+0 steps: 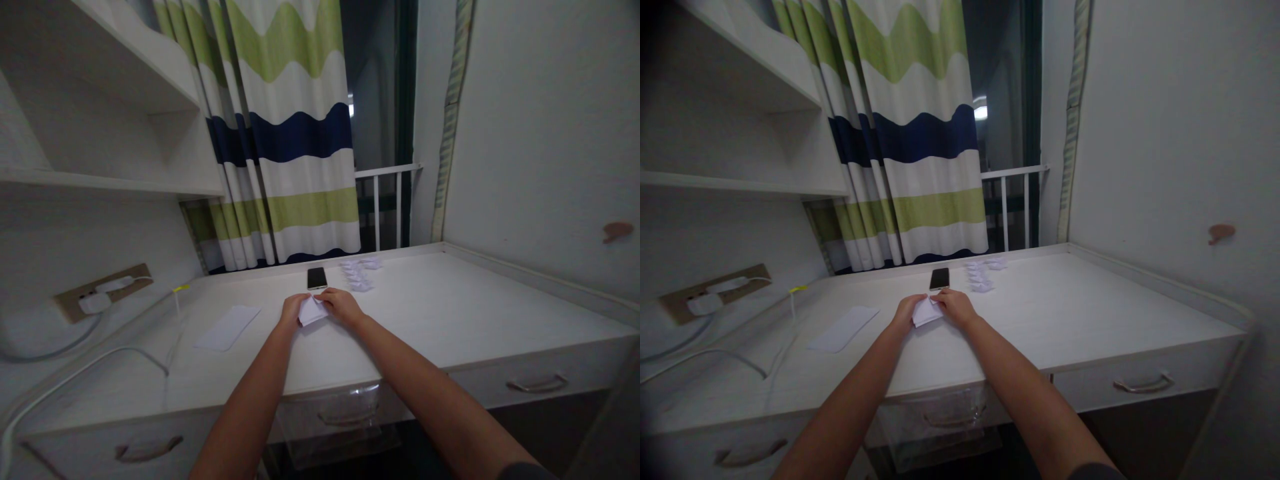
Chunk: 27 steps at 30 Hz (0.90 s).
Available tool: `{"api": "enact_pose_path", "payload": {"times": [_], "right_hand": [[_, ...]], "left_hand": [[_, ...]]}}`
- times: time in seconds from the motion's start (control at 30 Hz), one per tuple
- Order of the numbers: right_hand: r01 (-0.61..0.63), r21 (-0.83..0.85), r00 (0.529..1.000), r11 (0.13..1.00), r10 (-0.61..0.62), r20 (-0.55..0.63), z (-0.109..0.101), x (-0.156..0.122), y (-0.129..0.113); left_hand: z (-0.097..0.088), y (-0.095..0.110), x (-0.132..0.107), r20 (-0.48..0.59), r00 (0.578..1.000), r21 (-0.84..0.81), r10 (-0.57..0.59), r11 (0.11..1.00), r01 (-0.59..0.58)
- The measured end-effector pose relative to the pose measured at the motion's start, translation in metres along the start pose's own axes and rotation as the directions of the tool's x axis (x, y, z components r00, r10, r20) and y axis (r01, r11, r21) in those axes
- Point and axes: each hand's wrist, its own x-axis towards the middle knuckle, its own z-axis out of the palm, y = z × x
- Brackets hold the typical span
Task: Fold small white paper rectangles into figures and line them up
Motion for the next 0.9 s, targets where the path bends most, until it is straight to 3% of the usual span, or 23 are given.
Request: {"api": "enact_pose_path", "payload": {"times": [0.23, 0.63, 0.9], "right_hand": [[0.08, -0.085, 0.996, 0.993, -0.076, 0.054, -0.0014, -0.0003, -0.0028], [0.121, -0.11, 0.991, 0.987, -0.115, 0.063, -0.0025, -0.0005, -0.0047], [0.129, -0.086, 0.99, 0.988, -0.123, 0.064, -0.0032, -0.0015, -0.0068]], "left_hand": [[-0.0005, 0.0017, -0.0023, 0.061, 0.995, -0.116, -0.081, 0.989, 0.088], [0.0005, 0.0056, -0.0057, 0.049, 0.986, -0.114, -0.161, 0.98, 0.165], [-0.0017, 0.0026, -0.0021, -0.012, 0.998, -0.048, -0.069, 0.997, 0.068]]}}
